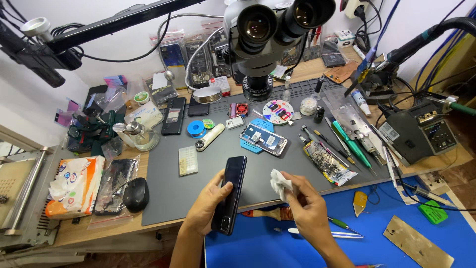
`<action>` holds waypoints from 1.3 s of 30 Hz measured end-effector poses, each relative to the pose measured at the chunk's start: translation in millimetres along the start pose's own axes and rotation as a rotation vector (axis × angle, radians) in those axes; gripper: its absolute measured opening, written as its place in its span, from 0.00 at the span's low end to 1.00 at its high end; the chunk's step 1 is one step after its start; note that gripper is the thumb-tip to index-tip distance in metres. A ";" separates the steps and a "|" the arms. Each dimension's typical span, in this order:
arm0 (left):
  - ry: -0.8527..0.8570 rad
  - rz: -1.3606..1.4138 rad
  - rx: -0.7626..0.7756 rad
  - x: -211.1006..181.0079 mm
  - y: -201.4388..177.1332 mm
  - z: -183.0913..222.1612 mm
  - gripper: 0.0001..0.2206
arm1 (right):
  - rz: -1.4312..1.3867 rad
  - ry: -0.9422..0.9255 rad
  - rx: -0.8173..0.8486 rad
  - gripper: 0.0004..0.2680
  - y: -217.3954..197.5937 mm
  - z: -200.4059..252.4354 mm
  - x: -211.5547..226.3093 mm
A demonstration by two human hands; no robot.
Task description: The person wipes the exterior of a smartphone with a white cloth and a small brush, covering the screen and the edges while holding it by hand.
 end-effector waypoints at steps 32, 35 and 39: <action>-0.013 0.271 0.186 43.8 -6.0 33.4 0.41 | 0.304 -1.444 0.645 0.12 68.4 28.9 70.0; -0.088 0.246 0.067 45.9 -9.8 43.8 0.42 | 0.497 -1.167 0.440 0.20 58.3 -33.2 34.6; -0.198 0.607 0.079 42.4 -1.0 55.4 0.32 | 0.325 -0.655 0.385 0.19 51.0 -48.4 26.8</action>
Point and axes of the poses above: each hand's wrist, its own z-axis away from the middle knuckle, its own y-axis out of the palm, x = y × z, the point moved 6 cm from there along -z, towards the middle knuckle, and after that the axes turned 4 degrees about -x, right-handed, at the moved point
